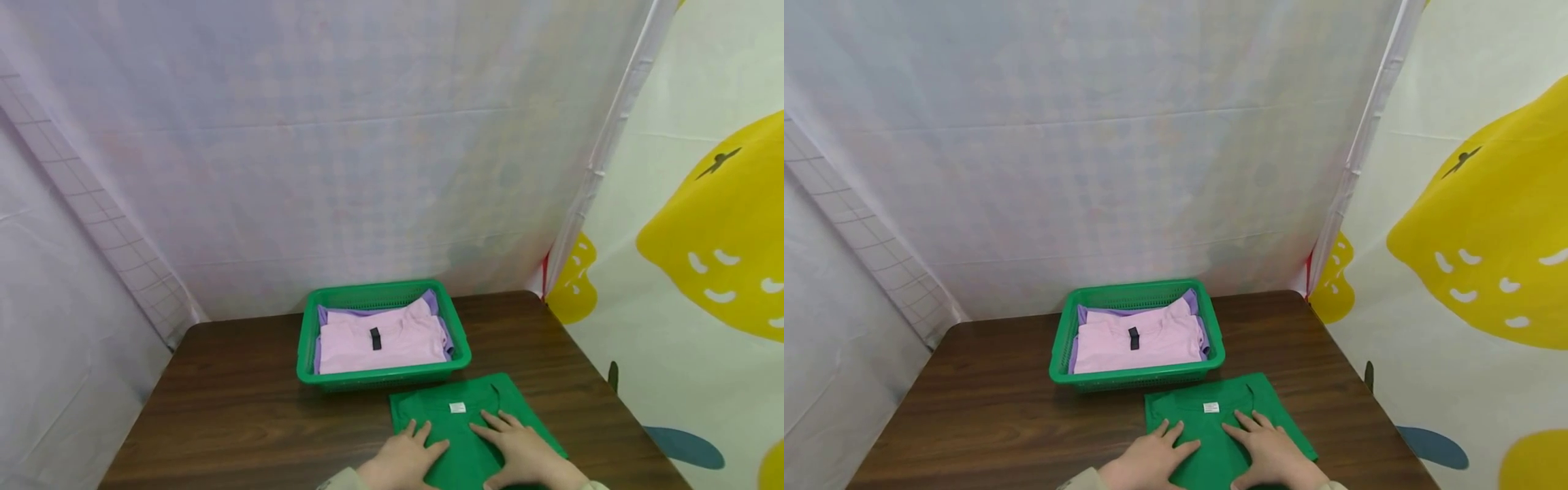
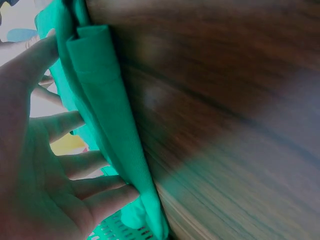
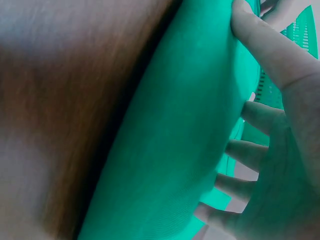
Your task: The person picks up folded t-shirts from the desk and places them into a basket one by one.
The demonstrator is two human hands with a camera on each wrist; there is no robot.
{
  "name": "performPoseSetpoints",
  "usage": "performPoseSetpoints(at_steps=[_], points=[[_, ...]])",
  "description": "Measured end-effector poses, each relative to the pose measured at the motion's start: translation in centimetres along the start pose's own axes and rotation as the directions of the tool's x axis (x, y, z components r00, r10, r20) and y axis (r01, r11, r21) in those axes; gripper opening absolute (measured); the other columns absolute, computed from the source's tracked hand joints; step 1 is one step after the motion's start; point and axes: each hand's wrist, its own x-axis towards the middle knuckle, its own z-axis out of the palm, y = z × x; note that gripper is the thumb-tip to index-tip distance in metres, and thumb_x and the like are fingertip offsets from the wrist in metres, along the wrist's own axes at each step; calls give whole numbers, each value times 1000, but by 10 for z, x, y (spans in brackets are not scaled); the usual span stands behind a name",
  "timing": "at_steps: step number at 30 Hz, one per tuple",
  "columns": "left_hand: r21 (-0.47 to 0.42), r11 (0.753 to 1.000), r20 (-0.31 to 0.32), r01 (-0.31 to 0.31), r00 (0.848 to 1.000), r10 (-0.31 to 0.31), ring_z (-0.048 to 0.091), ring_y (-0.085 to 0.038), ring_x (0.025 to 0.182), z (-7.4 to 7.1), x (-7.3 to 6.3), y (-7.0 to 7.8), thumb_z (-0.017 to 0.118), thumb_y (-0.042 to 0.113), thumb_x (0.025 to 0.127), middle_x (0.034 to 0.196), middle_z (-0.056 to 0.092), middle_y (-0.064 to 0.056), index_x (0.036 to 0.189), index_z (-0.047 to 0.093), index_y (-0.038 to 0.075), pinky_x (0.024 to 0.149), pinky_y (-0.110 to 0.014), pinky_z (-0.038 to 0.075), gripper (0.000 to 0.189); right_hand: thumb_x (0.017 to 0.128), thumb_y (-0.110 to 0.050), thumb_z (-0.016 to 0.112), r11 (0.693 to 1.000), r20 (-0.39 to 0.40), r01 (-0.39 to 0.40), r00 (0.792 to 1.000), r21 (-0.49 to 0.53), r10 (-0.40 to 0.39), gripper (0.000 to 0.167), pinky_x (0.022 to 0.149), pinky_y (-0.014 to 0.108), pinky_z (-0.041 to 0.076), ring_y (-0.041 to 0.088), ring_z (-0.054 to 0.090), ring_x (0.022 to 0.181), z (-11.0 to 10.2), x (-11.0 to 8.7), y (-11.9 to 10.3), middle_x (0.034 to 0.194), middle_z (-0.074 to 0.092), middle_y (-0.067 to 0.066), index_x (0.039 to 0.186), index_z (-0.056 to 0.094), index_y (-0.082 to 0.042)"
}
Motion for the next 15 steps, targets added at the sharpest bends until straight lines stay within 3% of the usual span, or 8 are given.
performPoseSetpoints(at_steps=[8, 15], points=[[-11, 1000, 3, 27, 1000, -27, 43, -38, 131, 0, -9, -8, 60, 71, 79, 148, 41, -9, 145, 45, 34, 90, -47, 50, 77, 64, -71, 73, 1000, 9, -18, 1000, -1, 18, 99, 82, 80, 31, 59, 35, 124, 4, 7, -10, 144, 42, 24, 142, 51, -13], [-29, 1000, -18, 4, 1000, -5, 44, -39, 129, 1, -18, -16, 61, 70, 79, 147, 42, -9, 144, 47, 33, 87, -47, 52, 76, 64, -74, 71, 999, 3, -22, 1000, -29, 22, 100, 82, 79, 32, 57, 37, 124, 9, 11, -20, 144, 43, 22, 142, 51, -15]])
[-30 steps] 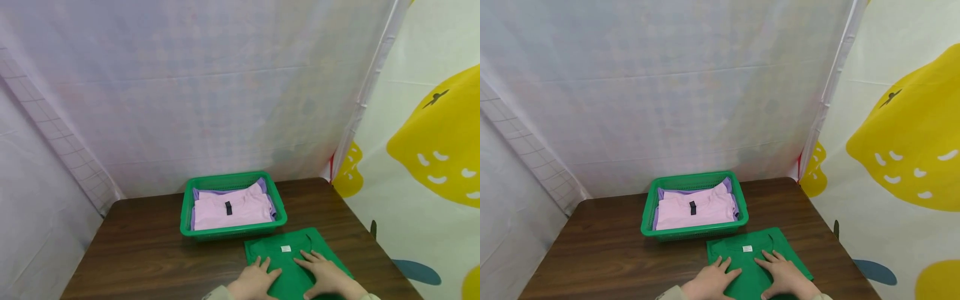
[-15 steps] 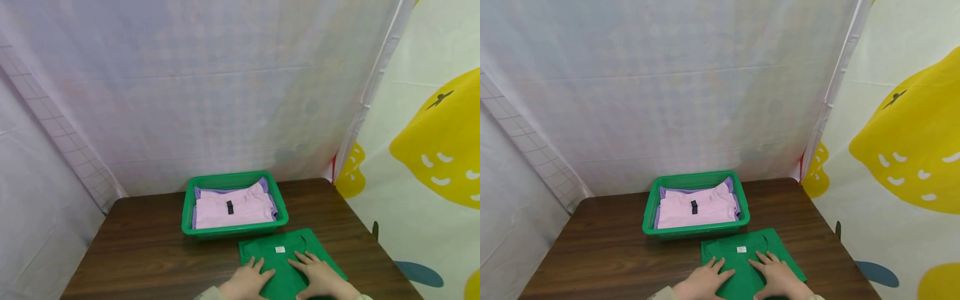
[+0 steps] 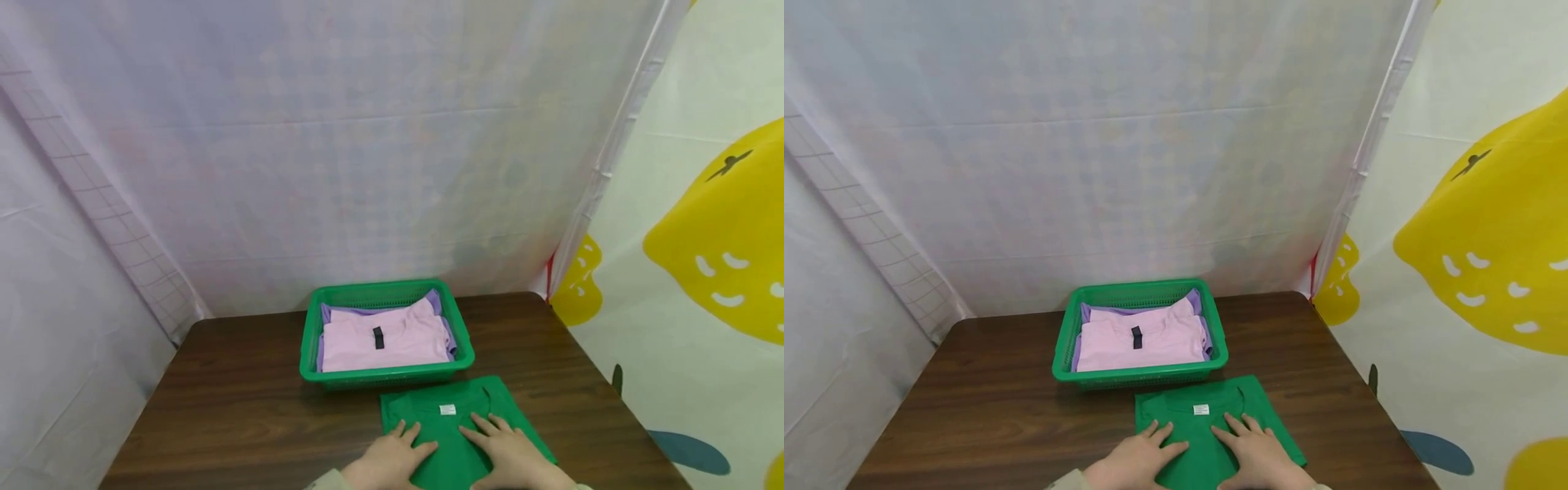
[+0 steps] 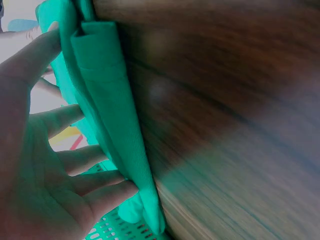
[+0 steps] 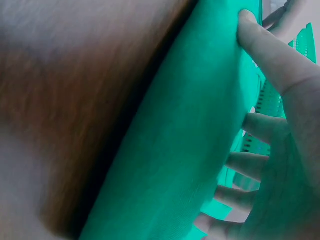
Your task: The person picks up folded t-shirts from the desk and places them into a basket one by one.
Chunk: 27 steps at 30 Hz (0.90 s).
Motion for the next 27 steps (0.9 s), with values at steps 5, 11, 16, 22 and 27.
performPoseSetpoints(at_steps=[5, 11, 16, 22, 27], points=[[-27, 1000, -2, -6, 1000, 6, 45, -40, 129, 1, -5, -7, 61, 70, 79, 147, 43, -9, 143, 47, 32, 88, -48, 51, 76, 62, -76, 70, 1000, -20, 2, 1000, -27, -3, 101, 81, 78, 34, 55, 38, 124, 3, 4, -8, 143, 44, 22, 141, 52, -15], [-27, 1000, -8, -8, 1000, 7, 45, -40, 128, 3, -12, -14, 62, 69, 78, 147, 43, -9, 143, 47, 32, 87, -47, 52, 77, 64, -75, 70, 999, -13, -8, 1000, -34, 8, 99, 83, 78, 34, 54, 38, 125, 6, 8, -16, 143, 44, 22, 142, 52, -17], [-24, 1000, -32, -7, 999, 6, 45, -41, 127, 2, -18, -19, 63, 70, 78, 146, 44, -10, 143, 49, 31, 87, -48, 52, 76, 63, -76, 70, 999, -22, 3, 1000, -36, -3, 100, 82, 78, 34, 54, 39, 124, 7, 12, -22, 142, 45, 22, 141, 53, -16], [-14, 1000, -59, -19, 998, 19, 47, -42, 126, 3, -26, -24, 62, 70, 78, 144, 46, -12, 142, 50, 30, 86, -48, 52, 76, 62, -78, 68, 998, -33, 18, 999, -59, -19, 102, 82, 76, 36, 54, 39, 123, 12, 18, -28, 142, 45, 23, 141, 53, -15], [-25, 999, -79, -31, 996, 28, 48, -43, 124, 2, -31, -29, 63, 69, 78, 143, 47, -13, 141, 51, 28, 85, -48, 52, 76, 62, -76, 70, 997, -31, 20, 999, -70, -22, 100, 82, 75, 37, 54, 41, 123, 12, 22, -36, 141, 46, 23, 139, 54, -15]])
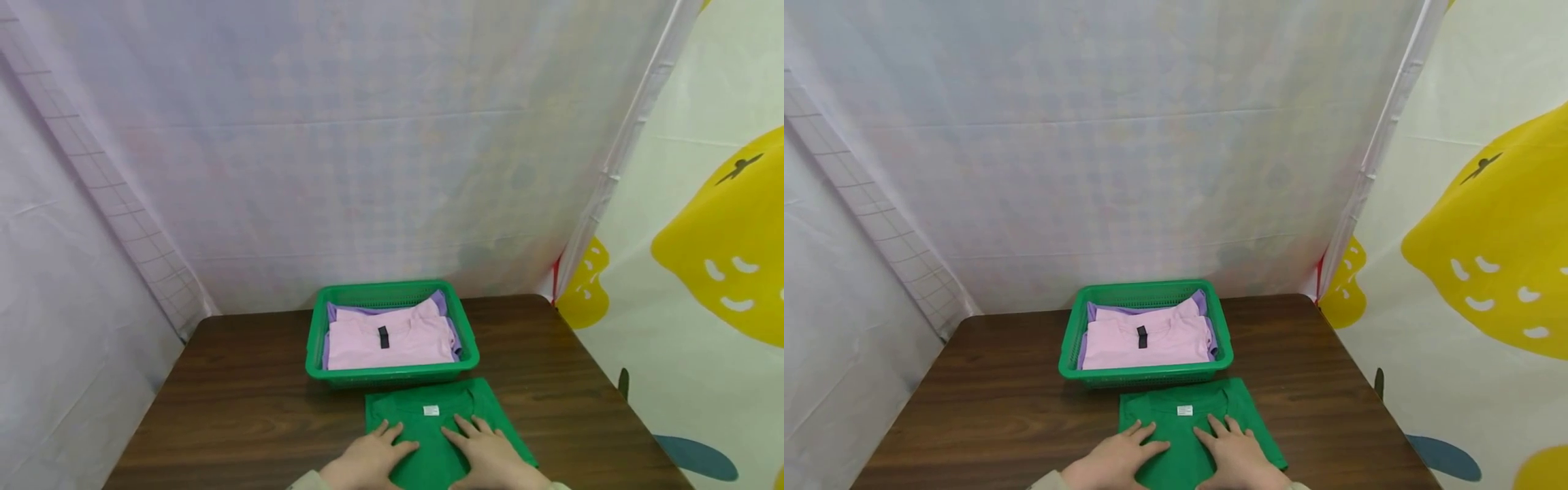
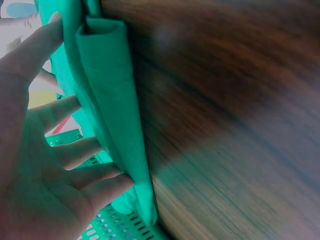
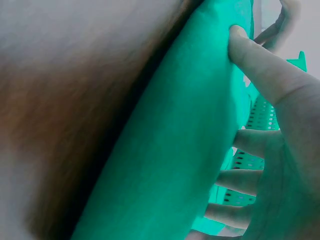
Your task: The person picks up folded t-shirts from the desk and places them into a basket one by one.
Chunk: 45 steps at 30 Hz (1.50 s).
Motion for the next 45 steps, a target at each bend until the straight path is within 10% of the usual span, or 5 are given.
performPoseSetpoints(at_steps=[45], points=[[-171, 981, 29, 86, 996, -82, 42, -41, 130, -9, -45, -32, 69, 68, 73, 145, 46, -9, 137, 55, 32, 93, -54, 47, 75, 66, -77, 66, 999, 35, -10, 999, -44, 12, 96, 81, 71, 41, 50, 44, 121, 18, 28, -45, 139, 48, 22, 139, 54, -17]])
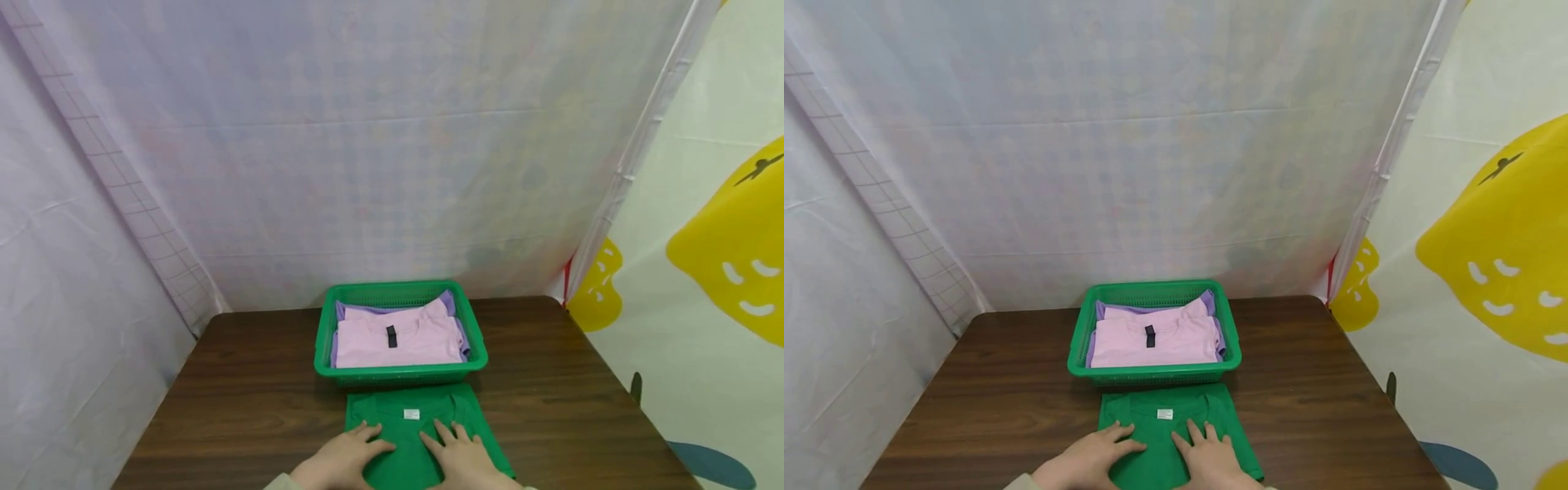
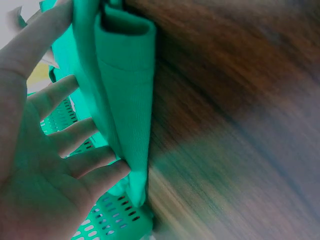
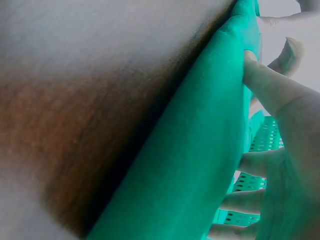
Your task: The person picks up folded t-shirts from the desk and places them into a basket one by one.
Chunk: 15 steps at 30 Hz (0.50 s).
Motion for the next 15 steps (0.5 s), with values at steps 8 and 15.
performPoseSetpoints(at_steps=[8, 15], points=[[8, 1000, -26, -18, 999, 18, 44, -42, 129, 2, -1, -2, 71, 67, 72, 144, 47, -11, 136, 56, 30, 94, -51, 47, 76, 65, -80, 63, 1000, -16, 15, 1000, -5, -15, 97, 81, 71, 42, 48, 45, 121, 2, -1, 2, 139, 49, 21, 139, 54, -19], [-10, 1000, -68, 20, 997, -21, 49, -32, 126, 0, -1, 0, 74, 57, 76, 140, 50, -8, 132, 60, 27, 94, -45, 48, 65, 72, -64, 72, 993, -43, 78, 996, 87, -75, 81, 83, 64, 46, 46, 48, 120, -11, -5, 12, 136, 52, 19, 136, 58, -16]])
